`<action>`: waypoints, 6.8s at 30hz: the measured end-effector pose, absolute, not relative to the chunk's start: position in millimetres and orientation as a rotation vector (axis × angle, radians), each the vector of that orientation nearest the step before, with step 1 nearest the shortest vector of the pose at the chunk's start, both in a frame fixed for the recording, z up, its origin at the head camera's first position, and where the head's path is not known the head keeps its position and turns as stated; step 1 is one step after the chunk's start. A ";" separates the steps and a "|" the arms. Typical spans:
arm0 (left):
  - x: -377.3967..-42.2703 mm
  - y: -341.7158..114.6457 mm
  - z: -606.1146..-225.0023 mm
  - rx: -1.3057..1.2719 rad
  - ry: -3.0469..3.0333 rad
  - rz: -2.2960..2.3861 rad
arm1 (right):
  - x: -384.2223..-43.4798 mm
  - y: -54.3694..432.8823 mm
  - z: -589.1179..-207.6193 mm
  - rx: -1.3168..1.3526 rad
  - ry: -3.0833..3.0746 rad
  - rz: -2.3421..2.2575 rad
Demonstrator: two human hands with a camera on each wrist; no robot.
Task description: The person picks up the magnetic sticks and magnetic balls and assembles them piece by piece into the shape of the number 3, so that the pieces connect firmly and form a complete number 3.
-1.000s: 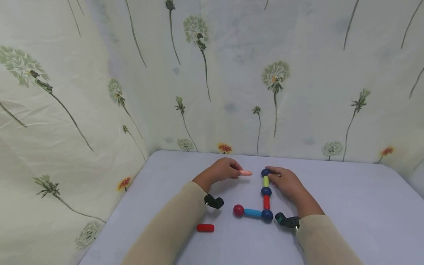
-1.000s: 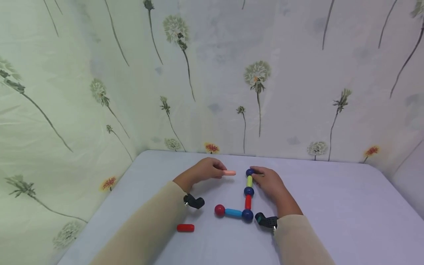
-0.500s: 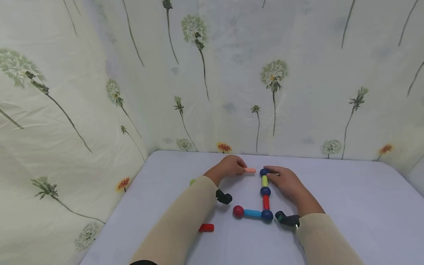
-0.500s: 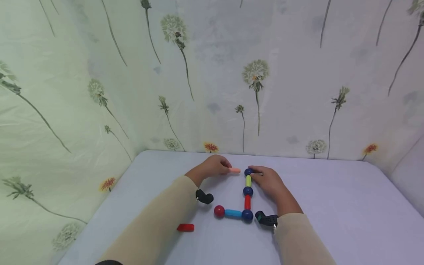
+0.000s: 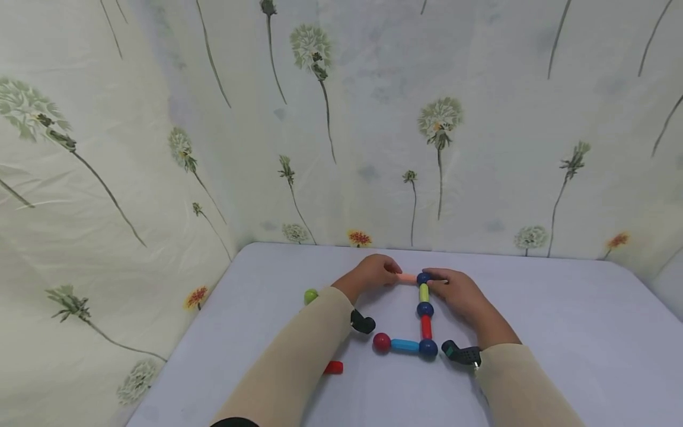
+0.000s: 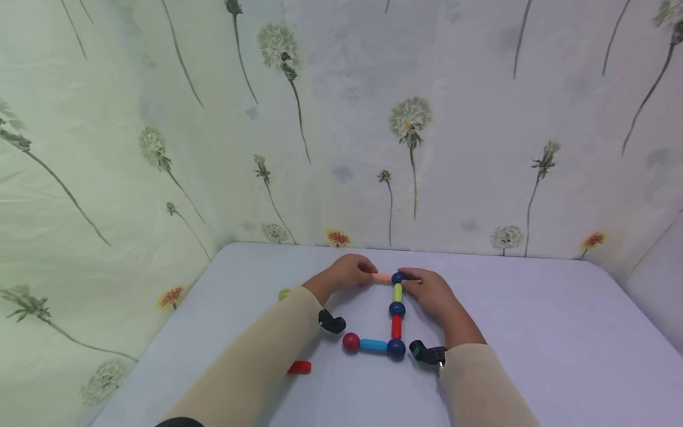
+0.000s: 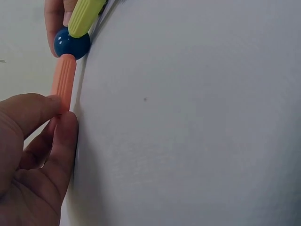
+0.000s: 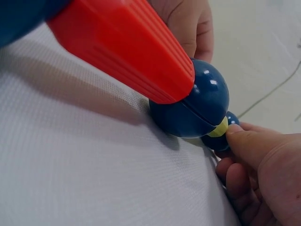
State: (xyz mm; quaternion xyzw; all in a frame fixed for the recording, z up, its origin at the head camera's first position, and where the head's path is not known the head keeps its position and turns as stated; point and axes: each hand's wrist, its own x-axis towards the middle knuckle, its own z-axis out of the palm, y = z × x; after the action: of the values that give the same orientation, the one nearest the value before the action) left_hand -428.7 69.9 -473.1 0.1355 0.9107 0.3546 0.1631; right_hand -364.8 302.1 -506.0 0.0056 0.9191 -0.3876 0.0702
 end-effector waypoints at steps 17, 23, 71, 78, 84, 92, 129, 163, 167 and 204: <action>-420.9 21.7 -457.5 0.492 2.573 1.226 | -362.5 296.2 -504.2 0.028 2.774 -1.130; -413.8 -12.5 -443.4 0.515 2.528 1.351 | -364.4 297.3 -504.5 0.019 2.766 -1.143; -384.0 -155.9 -498.3 0.393 2.507 1.304 | -359.9 295.7 -498.7 -0.007 2.775 -1.148; -383.7 -151.2 -494.5 0.388 2.571 1.278 | -359.5 295.9 -500.0 0.002 2.778 -1.138; -385.4 -144.4 -485.3 0.333 2.640 1.167 | -358.5 294.7 -496.9 0.005 2.770 -1.154; -402.5 -142.3 -483.3 0.302 2.671 1.086 | -361.4 293.7 -500.3 0.027 2.765 -1.134; -445.7 -33.6 -456.4 0.465 2.649 0.721 | -362.6 297.4 -503.9 -0.004 2.757 -1.193; -414.8 43.7 -473.1 0.339 2.684 0.978 | -364.1 295.2 -503.2 0.053 2.778 -1.162; -415.2 44.3 -476.0 0.319 2.672 0.974 | -363.0 294.1 -502.8 0.059 2.766 -1.158; -406.0 26.7 -483.8 0.318 2.649 1.094 | -297.3 270.1 -491.2 0.041 2.714 -1.250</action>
State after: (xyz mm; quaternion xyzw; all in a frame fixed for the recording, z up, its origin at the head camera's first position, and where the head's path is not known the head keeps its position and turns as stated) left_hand -406.0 26.7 -483.8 0.1095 0.9110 0.3763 0.1287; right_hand -297.3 270.1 -491.2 0.0136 0.9055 -0.4172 0.0763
